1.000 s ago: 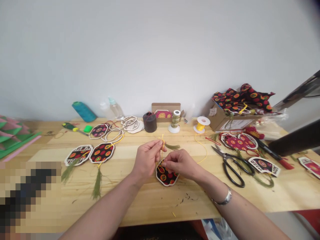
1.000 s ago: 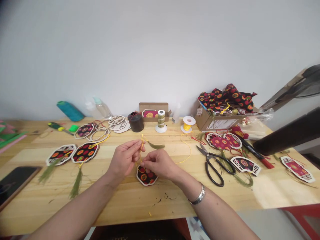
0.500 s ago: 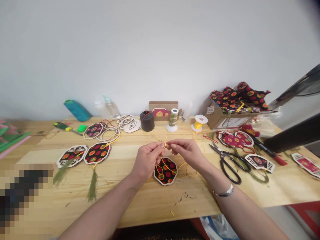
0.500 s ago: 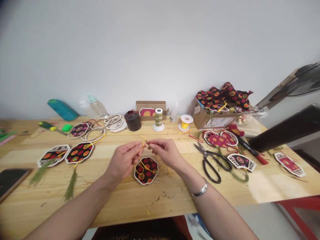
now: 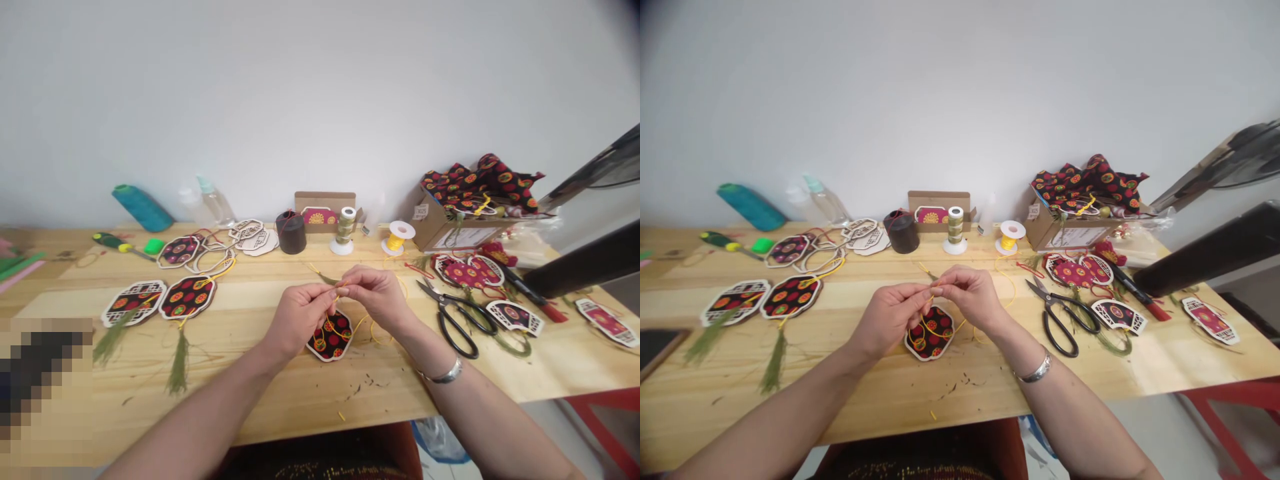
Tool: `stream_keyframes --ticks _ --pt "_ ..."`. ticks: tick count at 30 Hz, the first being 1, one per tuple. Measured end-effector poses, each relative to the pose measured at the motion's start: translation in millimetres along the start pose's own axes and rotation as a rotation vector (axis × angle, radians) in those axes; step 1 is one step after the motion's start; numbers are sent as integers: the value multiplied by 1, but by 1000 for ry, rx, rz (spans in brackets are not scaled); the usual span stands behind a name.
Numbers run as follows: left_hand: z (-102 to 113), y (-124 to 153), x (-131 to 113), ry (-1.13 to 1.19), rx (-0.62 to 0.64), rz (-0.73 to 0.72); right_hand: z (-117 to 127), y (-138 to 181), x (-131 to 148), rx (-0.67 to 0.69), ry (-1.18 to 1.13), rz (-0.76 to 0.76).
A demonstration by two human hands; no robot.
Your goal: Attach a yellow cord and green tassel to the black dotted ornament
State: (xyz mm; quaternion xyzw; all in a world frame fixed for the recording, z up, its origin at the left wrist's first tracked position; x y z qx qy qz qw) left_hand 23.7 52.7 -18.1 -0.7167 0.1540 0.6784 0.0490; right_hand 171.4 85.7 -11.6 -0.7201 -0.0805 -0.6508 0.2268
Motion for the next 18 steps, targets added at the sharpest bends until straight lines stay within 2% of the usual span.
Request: stream_keyframes --ticks 14,18 --pt "-3 0 3 80 52 -13 -2 2 -5 -30 98 -146" --pt "-4 2 -3 -89 11 -37 -2 1 -7 -35 125 -182"
Point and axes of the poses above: each hand's wrist, its own y-axis away from the middle knuckle, its own z-axis out of the back of the hand, x = y × z, the point moved 2 cm from there along -y, towards the middle knuckle, and after that the axes turned 8 degrees about x, right-handed, at the moved point
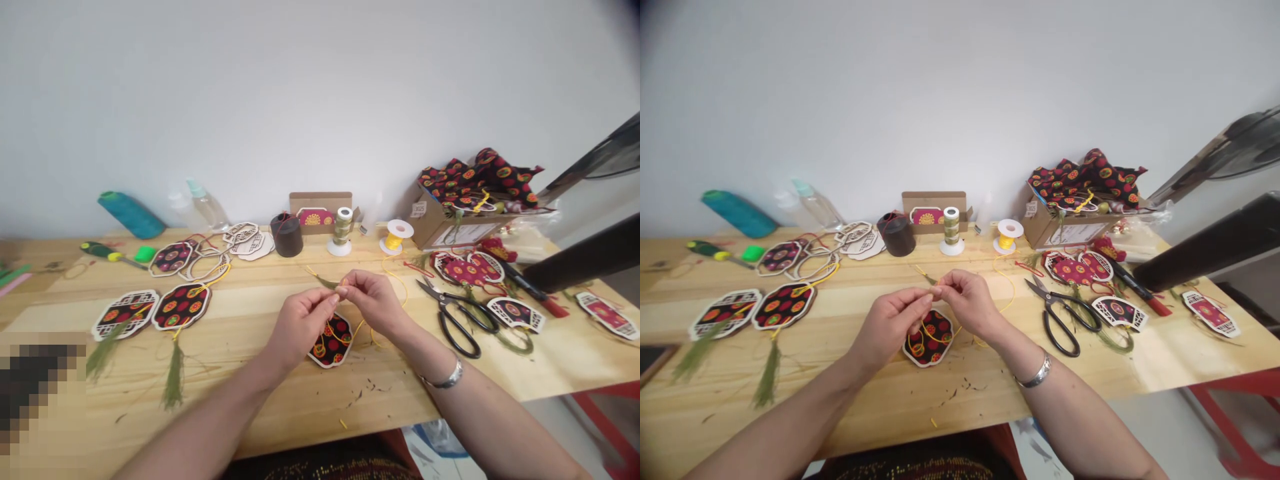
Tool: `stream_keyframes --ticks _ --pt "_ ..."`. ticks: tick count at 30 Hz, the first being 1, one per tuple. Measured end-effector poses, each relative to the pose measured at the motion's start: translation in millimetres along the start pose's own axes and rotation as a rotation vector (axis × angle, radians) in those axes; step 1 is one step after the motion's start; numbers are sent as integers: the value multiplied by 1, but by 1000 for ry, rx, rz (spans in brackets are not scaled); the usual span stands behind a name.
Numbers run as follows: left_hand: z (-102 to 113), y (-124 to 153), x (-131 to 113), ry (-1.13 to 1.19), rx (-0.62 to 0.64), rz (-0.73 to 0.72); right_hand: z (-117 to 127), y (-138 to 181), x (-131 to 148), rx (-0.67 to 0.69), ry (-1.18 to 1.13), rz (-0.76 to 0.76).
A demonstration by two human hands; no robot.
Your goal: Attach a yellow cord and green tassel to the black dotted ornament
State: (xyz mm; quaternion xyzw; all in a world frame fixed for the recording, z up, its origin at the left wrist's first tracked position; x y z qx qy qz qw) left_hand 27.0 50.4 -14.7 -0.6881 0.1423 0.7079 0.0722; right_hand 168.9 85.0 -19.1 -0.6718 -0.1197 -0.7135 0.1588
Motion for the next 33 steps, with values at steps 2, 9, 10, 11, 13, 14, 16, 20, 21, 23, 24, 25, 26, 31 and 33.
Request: stream_keyframes --ticks 2,9,10,11,13,14,16,20,21,23,24,25,26,31,33 --pt "-1 1 -3 -143 -38 -44 0 0 -1 -14 15 -15" --pt "-3 5 1 -808 -259 -544 -3 0 -1 -22 -61 -73" --pt "-3 6 2 -883 -270 -617 -3 0 -1 -28 -67 -80" --pt "-4 6 2 -940 -275 -670 -3 1 -2 -34 -71 -87" --pt "-4 6 2 -1003 -275 -708 -4 2 -2 -48 -77 -103" --pt "-3 6 2 -1010 -269 -691 -4 2 -1 -54 -78 -111" --pt "-2 5 1 -960 -248 -609 -2 1 4 -48 -56 -136" --pt "4 2 -3 -592 -223 -336 6 -7 20 14 60 -178" --pt "5 1 -3 -466 -215 -263 8 -9 23 30 57 -181" --pt "6 -1 -1 -230 -178 -130 10 -12 24 47 -16 -178" --pt "7 -2 0 -125 -154 -76 10 -13 22 49 -75 -177" --pt "6 -3 1 -31 -129 -35 10 -13 19 45 -136 -173" --pt "6 -4 1 55 -109 -5 9 -13 16 39 -192 -169" --pt "4 -6 3 333 -71 70 4 -6 0 41 -326 -155" --pt "4 -6 2 348 -71 73 3 -4 -1 36 -337 -140"
Point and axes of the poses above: each hand's wrist, its own y-axis away from the middle knuckle, its own z-axis out of the back of the hand, x = y × z, the point moved 2 cm from there along -y, towards the middle knuckle, and after that the axes turned 8 degrees about x, right-handed, at the moved point
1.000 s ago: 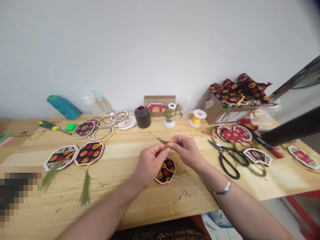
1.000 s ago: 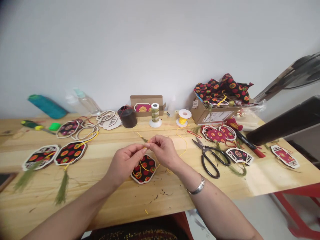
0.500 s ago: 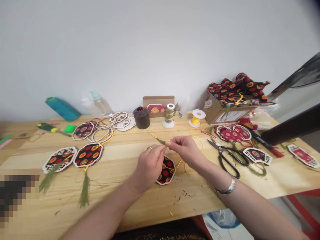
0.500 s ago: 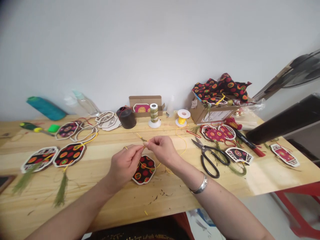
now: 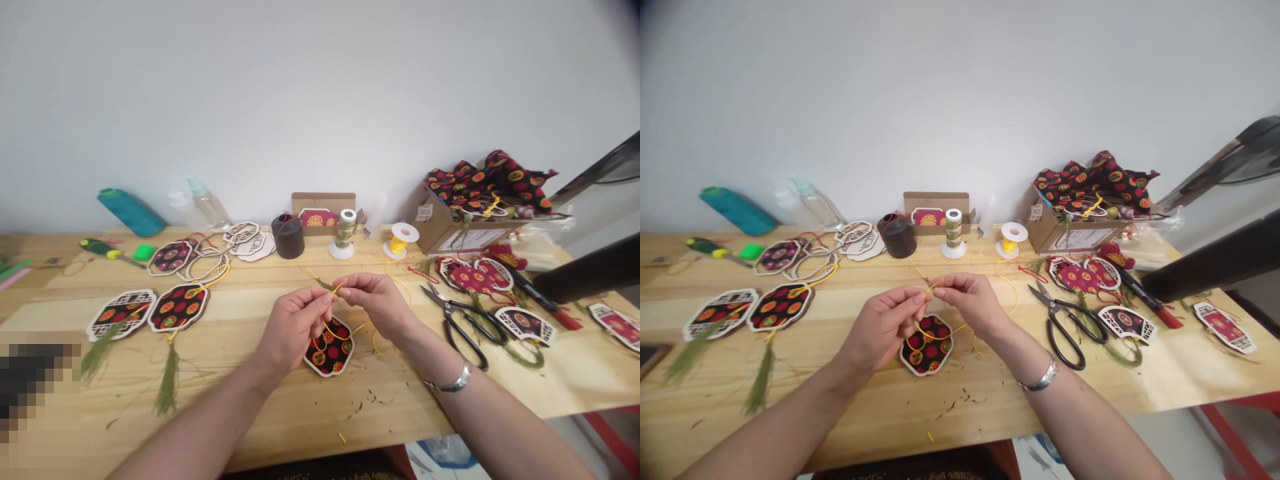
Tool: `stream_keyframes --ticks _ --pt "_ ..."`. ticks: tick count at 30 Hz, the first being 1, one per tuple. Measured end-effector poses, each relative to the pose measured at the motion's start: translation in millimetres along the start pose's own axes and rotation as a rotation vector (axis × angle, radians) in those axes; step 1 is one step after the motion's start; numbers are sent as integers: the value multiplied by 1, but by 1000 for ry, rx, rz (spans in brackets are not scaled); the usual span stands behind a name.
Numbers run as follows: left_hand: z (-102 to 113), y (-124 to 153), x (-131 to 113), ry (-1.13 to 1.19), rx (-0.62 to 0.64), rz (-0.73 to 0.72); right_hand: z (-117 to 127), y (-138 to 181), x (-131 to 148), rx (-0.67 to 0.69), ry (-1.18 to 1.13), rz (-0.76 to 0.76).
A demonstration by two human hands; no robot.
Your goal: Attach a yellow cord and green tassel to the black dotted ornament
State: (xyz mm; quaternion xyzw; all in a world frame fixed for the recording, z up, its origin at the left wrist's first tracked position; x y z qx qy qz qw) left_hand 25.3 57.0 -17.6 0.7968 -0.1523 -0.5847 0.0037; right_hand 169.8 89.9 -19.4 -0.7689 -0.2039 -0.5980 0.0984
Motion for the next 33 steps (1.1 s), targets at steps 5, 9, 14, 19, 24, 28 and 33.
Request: stream_keyframes --ticks 5,9,14,19,24,28,33 --pt "1 -1 0 -18 -1 -24 -4 3 4 -20 -7 31" --pt "0 0 2 -32 22 -5 -2 2 5 -47 -12 50" --pt "-1 1 2 -102 3 -16 -1 1 3 -25 72 65" --pt "-1 3 2 -123 18 -19 0 2 4 23 155 86" --pt "-2 3 2 -86 86 -17 2 3 6 37 194 89" --pt "-1 1 1 -145 64 13 2 2 7 45 266 114" --pt "1 1 4 -219 49 22 3 2 8 44 320 138"
Point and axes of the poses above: each hand's wrist, its own y-axis away from the middle knuckle, its own z-axis out of the back of the hand, x = y × z, the point moved 2 cm from there along -y, towards the middle knuckle, and after that the axes turned 8 degrees about x, right-handed, at the moved point
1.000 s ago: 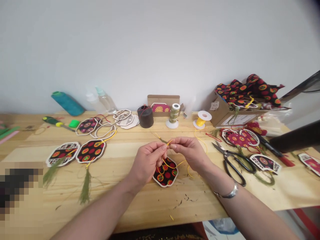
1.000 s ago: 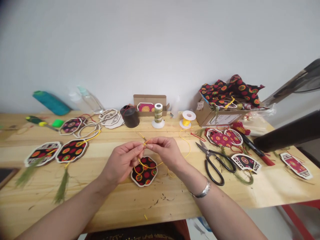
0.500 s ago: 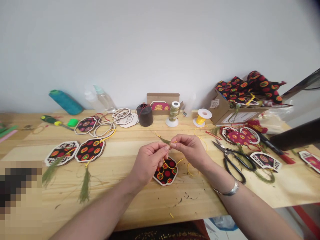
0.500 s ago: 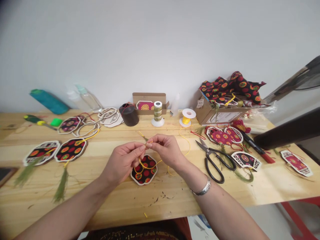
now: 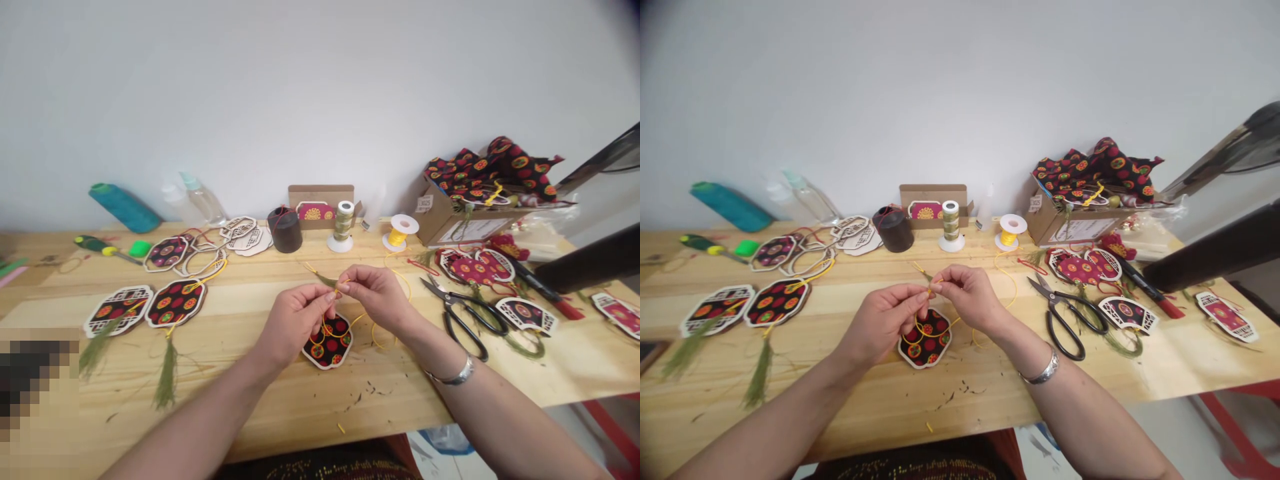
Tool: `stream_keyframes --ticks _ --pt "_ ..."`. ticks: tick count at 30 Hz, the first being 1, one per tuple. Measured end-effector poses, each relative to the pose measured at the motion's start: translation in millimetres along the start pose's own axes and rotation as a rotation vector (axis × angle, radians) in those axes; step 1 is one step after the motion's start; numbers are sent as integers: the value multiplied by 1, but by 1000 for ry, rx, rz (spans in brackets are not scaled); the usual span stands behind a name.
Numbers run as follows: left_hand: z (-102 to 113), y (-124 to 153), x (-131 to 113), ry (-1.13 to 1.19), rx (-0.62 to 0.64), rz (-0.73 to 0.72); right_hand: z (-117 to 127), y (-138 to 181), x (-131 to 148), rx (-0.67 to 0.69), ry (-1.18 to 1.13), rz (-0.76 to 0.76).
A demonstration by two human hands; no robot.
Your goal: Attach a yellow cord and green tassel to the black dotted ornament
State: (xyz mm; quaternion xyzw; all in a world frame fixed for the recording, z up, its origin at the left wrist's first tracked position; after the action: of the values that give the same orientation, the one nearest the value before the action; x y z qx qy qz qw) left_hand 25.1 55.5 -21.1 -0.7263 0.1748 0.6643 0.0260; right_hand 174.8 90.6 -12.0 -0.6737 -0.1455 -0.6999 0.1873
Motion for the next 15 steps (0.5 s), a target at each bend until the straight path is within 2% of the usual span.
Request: stream_keyframes --ticks 7,13,15 --pt "1 1 0 6 -48 -46 -2 0 0 -14 -46 -21" --pt "1 0 -1 73 -94 -70 1 -2 -5 -125 -126 -83" --pt "2 0 -1 91 -105 -78 1 -2 -6 -97 -125 -123"
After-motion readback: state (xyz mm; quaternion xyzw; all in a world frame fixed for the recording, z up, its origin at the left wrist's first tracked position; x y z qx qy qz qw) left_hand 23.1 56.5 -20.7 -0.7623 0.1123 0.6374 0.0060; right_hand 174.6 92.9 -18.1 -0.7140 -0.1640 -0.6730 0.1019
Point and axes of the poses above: each hand's wrist, its own y-axis away from the middle knuckle, its own z-axis out of the back of the hand, x = y × z, the point moved 2 cm from there along -y, towards the middle knuckle, and after that the axes turned 8 degrees about x, right-handed, at the moved point
